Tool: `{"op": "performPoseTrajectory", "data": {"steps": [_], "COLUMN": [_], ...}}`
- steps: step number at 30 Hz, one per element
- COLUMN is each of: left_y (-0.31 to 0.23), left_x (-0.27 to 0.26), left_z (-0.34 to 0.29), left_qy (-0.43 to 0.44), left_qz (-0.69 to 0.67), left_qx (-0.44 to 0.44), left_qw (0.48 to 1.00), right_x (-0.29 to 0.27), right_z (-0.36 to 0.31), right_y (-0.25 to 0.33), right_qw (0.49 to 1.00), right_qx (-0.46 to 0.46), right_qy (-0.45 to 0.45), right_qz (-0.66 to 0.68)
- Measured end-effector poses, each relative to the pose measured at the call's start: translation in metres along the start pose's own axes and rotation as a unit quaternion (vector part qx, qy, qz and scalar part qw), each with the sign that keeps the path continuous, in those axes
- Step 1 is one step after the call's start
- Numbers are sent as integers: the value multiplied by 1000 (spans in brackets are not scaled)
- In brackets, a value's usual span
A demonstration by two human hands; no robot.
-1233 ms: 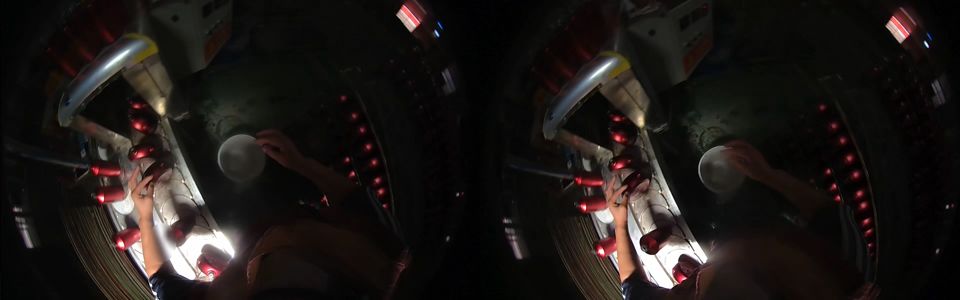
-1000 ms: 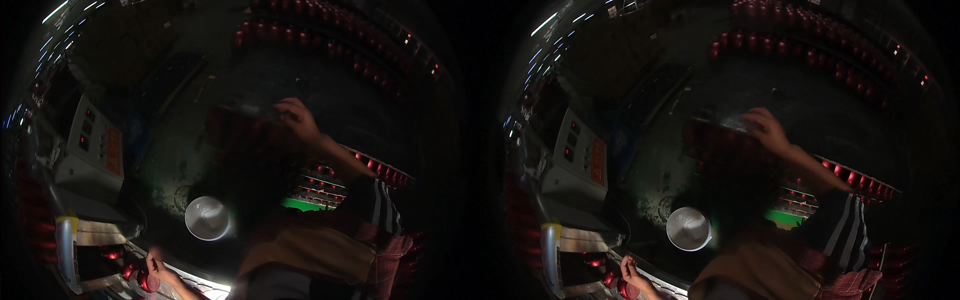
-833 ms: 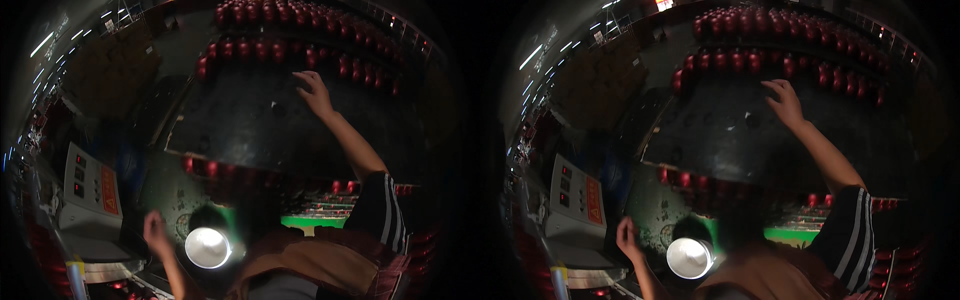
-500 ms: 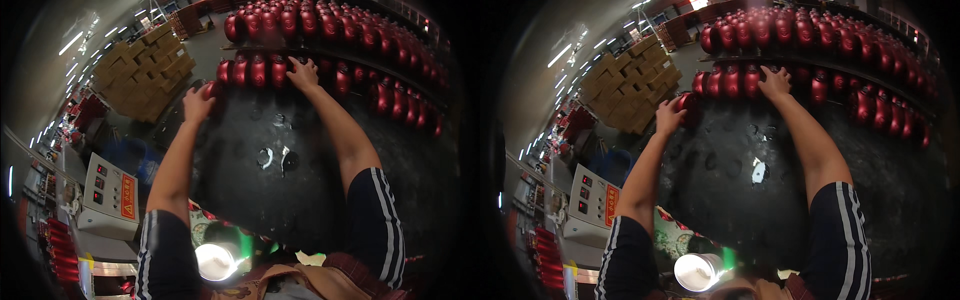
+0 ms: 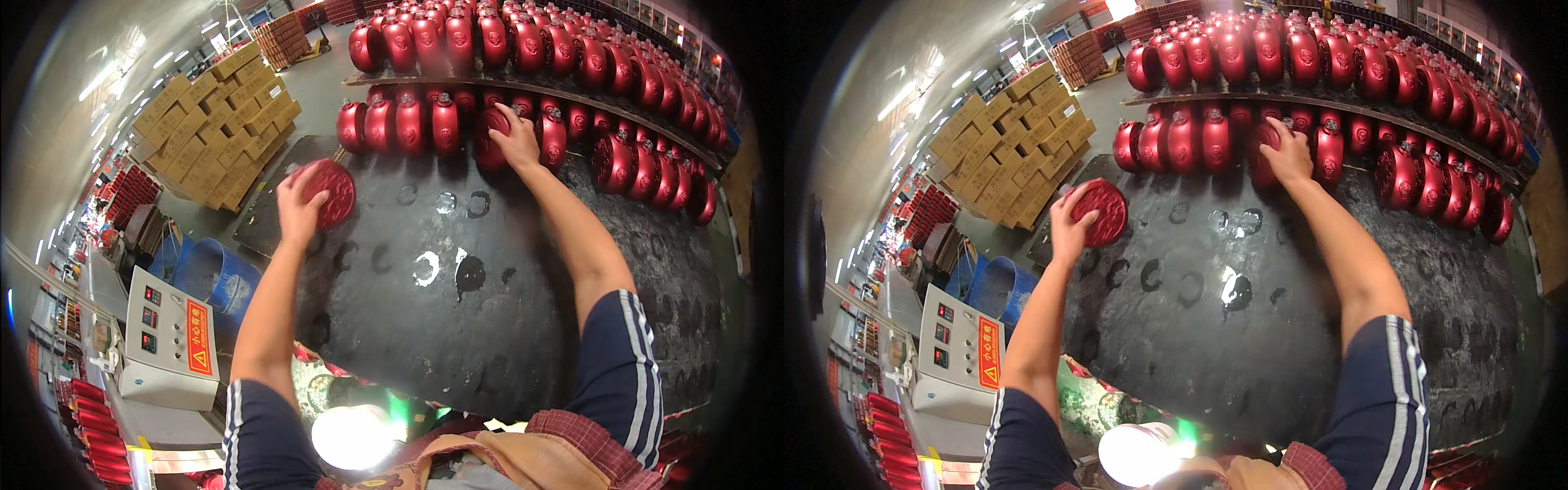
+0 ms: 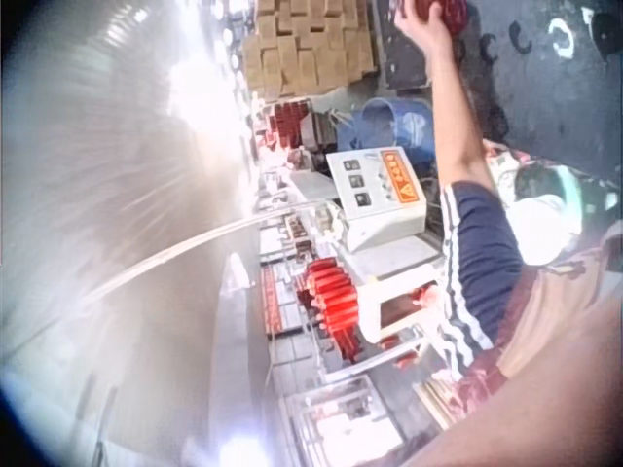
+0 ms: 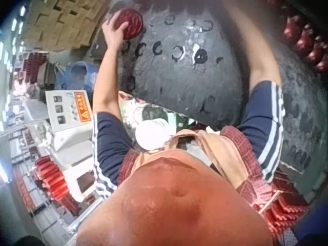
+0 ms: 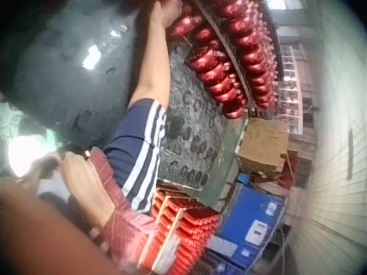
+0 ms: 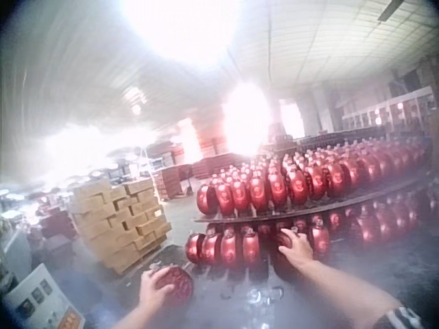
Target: The person repeatedly picks up red cylindrical cans from a rack and places them into a metal tray with circular indentations. The person handles the cans one or two at a time, moving them between the rack and the tray in a repetitive cycle.
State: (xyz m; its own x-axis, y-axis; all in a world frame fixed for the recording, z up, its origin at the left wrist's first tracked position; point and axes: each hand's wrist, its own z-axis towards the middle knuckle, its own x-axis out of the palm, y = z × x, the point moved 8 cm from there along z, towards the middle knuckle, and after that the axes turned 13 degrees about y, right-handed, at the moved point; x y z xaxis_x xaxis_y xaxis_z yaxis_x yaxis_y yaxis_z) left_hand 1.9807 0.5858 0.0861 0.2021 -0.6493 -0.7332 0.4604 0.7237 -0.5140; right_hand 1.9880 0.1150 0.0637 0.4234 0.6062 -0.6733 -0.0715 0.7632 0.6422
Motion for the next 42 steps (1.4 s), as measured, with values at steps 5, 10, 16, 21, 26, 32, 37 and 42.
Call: {"op": "performPoseTrajectory", "data": {"steps": [5,10,16,21,26,32,37,42], "left_y": [24,70,136,156,158,145,132,96], "left_x": [-107,-161,-94,-64,-71,-79,-85,-89], "left_z": [-179,-387,-608,-702,-738,-748,-744,-773], "left_qy": [-66,-129,-199,-242,-266,-295,-313,-376], "left_qz": [-417,-656,-826,-904,-924,-934,-932,-896], "left_qx": [-63,-113,-344,-255,-157,-54,17,25], "left_qw": [904,735,401,243,224,195,179,235], "right_x": [-47,26,233,353,424,470,467,455], "right_z": [-124,-277,-524,-654,-709,-722,-719,-710], "right_y": [85,205,337,388,386,375,371,350], "right_qw": [953,748,127,-140,-125,-42,-132,-113], "right_qx": [-142,17,391,429,442,475,539,502], "right_qy": [-2,155,404,466,491,481,561,646], "right_qz": [269,645,817,761,740,736,614,563]}}
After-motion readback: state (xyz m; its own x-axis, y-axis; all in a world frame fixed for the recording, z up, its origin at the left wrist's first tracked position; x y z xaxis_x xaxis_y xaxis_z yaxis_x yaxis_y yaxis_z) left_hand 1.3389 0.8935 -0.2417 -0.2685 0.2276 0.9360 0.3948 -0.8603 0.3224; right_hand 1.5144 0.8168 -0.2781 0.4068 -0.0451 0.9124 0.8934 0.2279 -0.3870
